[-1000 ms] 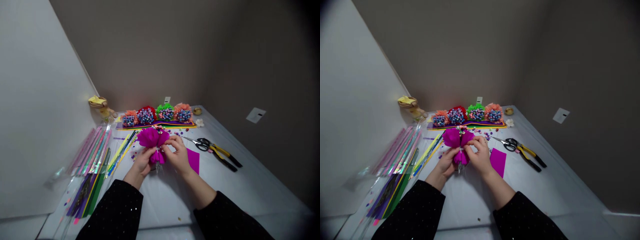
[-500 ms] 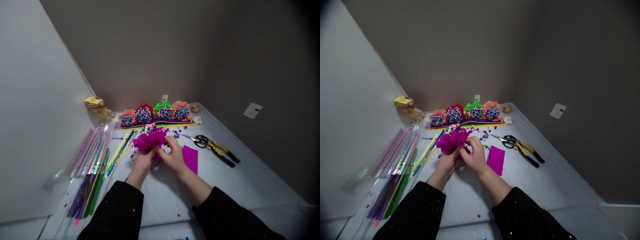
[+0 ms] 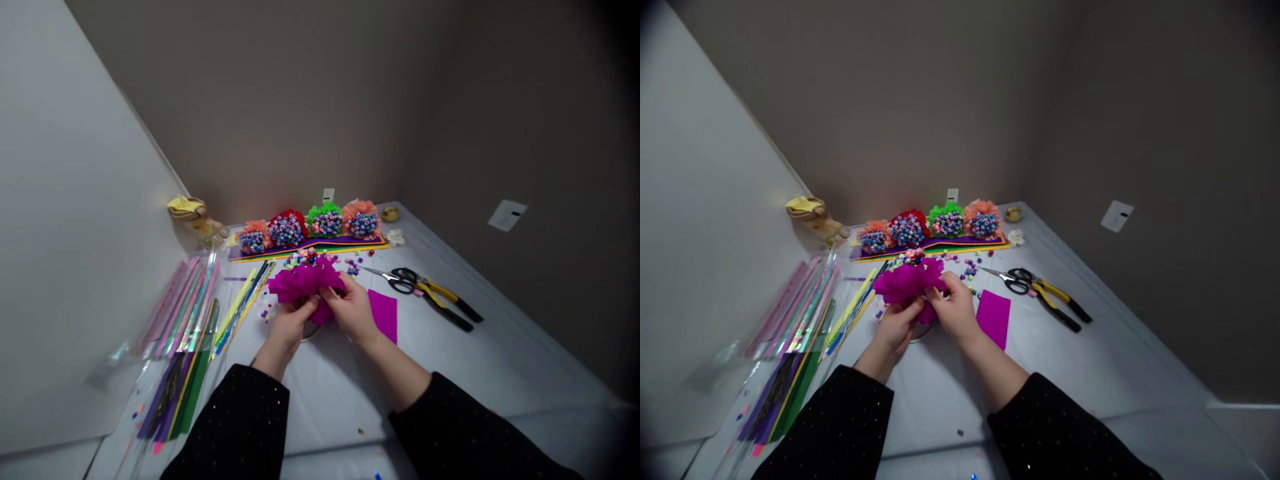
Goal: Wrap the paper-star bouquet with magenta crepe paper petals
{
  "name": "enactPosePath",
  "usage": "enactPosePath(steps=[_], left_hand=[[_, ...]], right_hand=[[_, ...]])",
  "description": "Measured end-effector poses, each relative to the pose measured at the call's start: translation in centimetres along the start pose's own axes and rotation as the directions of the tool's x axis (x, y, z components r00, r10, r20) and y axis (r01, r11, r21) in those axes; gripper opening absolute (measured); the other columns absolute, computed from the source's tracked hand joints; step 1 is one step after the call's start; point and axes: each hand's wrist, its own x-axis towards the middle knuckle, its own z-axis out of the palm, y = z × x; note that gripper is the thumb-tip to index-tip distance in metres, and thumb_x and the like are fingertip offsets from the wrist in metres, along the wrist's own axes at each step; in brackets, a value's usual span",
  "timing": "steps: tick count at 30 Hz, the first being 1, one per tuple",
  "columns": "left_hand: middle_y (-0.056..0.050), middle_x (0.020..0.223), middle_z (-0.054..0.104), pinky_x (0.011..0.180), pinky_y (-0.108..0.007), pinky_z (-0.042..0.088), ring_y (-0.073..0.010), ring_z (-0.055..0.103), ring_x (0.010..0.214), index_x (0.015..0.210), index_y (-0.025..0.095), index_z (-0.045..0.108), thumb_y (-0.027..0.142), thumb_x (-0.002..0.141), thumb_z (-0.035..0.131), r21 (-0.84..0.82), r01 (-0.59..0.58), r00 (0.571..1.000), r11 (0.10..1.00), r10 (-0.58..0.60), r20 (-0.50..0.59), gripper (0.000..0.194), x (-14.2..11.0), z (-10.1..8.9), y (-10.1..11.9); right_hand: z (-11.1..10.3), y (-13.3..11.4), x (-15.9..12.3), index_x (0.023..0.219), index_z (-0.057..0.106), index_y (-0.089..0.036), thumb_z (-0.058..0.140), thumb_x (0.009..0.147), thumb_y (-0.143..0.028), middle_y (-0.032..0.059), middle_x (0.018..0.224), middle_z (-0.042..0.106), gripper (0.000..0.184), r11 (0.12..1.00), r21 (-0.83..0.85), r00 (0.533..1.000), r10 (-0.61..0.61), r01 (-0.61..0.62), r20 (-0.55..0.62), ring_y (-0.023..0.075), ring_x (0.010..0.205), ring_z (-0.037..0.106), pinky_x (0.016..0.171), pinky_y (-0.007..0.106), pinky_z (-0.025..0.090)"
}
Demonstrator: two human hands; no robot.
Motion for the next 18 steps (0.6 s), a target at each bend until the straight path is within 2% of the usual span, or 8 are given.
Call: enactPosePath(steps=[3, 10, 15, 18], left_hand=[[-0.002, 0.080, 0.070, 0.073, -0.023, 0.049, -0.0116, 0.063, 0.073, 0.090, 0.015, 0.069, 0.032, 0.056, 0.084, 0.027, -0.044, 0.999, 0.999, 0.044, 0.000, 0.042, 0.31, -0.21, 0.02], [-0.005, 0.084, 0.071, 0.075, -0.025, 0.049, -0.0151, 0.064, 0.078, 0.095, 0.013, 0.068, 0.034, 0.062, 0.080, 0.147, -0.070, 0.998, 0.987, 0.069, 0.013, 0.041, 0.39, -0.40, -0.13], [-0.005, 0.083, 0.071, 0.075, -0.027, 0.048, -0.0175, 0.064, 0.080, 0.093, 0.013, 0.067, 0.034, 0.063, 0.078, 0.215, -0.086, 0.996, 0.973, 0.087, 0.005, 0.038, 0.30, -0.22, -0.01], [-0.005, 0.086, 0.072, 0.078, -0.027, 0.048, -0.0167, 0.064, 0.081, 0.095, 0.014, 0.066, 0.032, 0.061, 0.080, 0.165, -0.071, 0.997, 0.984, 0.070, 0.013, 0.041, 0.32, -0.16, 0.04]], right_hand=[[-0.05, -0.33, 0.02, 0.072, 0.061, -0.019, 0.058, 0.078, -0.024, -0.0006, 0.072, 0.056, 0.008, 0.992, -0.095, 0.996, -0.087, 0.088, 0.013, 0.0140, 0.067, 0.050, 0.061, 0.026, 0.039], [0.21, -0.17, -0.24, 0.068, 0.055, -0.020, 0.060, 0.076, -0.024, -0.0033, 0.063, 0.049, 0.010, 0.969, -0.237, 0.995, -0.081, 0.064, -0.063, 0.0125, 0.058, 0.046, 0.056, 0.025, 0.037], [0.38, 0.09, -0.48, 0.075, 0.060, -0.020, 0.059, 0.078, -0.026, -0.0011, 0.069, 0.056, 0.006, 0.975, -0.208, 0.993, -0.099, 0.084, -0.060, 0.0138, 0.062, 0.051, 0.058, 0.025, 0.042], [0.37, 0.34, -0.50, 0.079, 0.063, -0.020, 0.059, 0.079, -0.029, 0.0009, 0.073, 0.062, 0.010, 0.983, -0.181, 0.994, -0.056, 0.039, -0.089, 0.0164, 0.067, 0.056, 0.064, 0.028, 0.045]])
